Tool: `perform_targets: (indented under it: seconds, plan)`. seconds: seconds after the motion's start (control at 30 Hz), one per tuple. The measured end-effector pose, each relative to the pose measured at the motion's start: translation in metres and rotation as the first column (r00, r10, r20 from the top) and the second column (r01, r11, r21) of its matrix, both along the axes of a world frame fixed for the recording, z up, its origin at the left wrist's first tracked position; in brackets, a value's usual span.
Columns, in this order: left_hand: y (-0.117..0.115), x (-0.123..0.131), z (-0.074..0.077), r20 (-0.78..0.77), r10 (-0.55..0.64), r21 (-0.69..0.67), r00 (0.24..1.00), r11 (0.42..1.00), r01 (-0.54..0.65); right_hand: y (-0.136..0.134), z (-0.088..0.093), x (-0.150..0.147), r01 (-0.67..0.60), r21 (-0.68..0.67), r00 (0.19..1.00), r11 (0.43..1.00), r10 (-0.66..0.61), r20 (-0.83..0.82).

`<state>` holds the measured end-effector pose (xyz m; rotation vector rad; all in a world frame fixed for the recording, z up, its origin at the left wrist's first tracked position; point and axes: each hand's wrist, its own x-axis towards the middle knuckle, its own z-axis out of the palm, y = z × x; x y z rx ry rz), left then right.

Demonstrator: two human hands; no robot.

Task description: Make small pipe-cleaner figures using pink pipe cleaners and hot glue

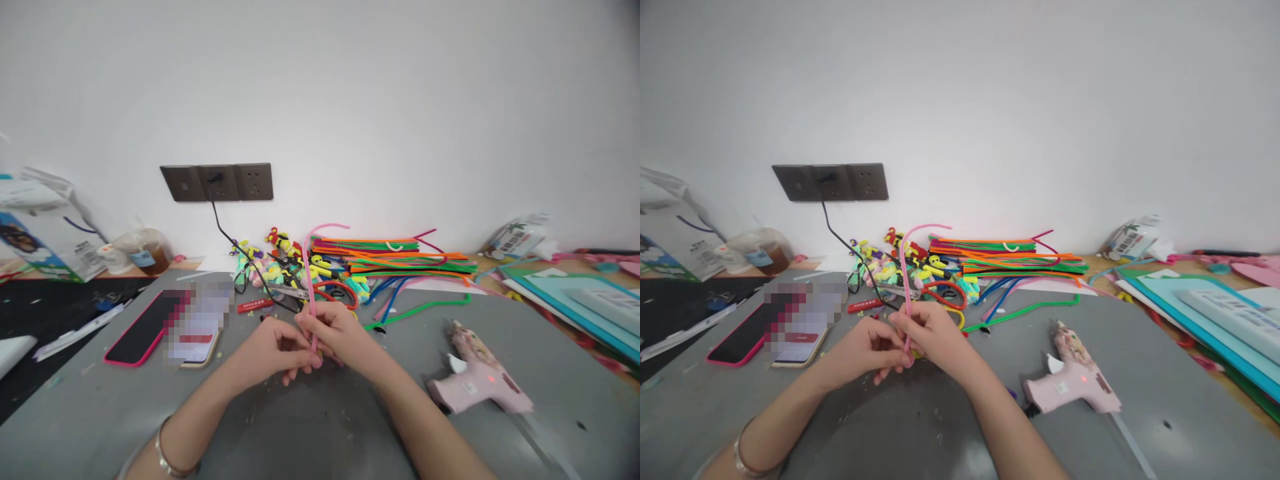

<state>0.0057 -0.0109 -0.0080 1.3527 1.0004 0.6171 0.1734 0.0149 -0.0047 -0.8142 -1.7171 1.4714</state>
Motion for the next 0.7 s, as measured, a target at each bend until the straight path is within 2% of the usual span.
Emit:
perform_targets:
  seconds: [0.1, 0.17, 0.27, 0.33, 0.5, 0.7]
  plan:
    - [0.001, -0.002, 0.000, -0.014, -0.007, -0.002, 1.000, 1.000, 0.007, -0.001, 0.000, -0.001, -0.017, 0.008, 0.999, 1.000, 0.017, -0.030]
    - [0.001, -0.004, 0.001, -0.032, 0.019, 0.051, 0.999, 0.999, -0.017, -0.001, 0.000, -0.002, 0.003, -0.006, 0.997, 1.000, -0.004, -0.071]
    - [0.003, -0.006, 0.005, -0.031, 0.095, 0.151, 0.995, 0.985, -0.089, 0.000, -0.001, -0.002, 0.053, -0.034, 0.984, 0.998, -0.058, -0.170]
    - [0.004, -0.008, 0.008, 0.031, 0.157, 0.179, 0.987, 0.971, -0.160, 0.001, 0.000, -0.002, 0.090, -0.039, 0.966, 0.995, -0.096, -0.238]
    - [0.008, -0.009, 0.010, 0.156, 0.363, 0.212, 0.919, 0.896, -0.390, 0.001, 0.002, -0.001, 0.127, -0.024, 0.941, 0.992, -0.128, -0.314]
    - [0.006, -0.006, 0.006, 0.250, 0.484, 0.225, 0.838, 0.813, -0.537, -0.004, 0.000, -0.010, 0.205, 0.002, 0.913, 0.979, -0.190, -0.360]
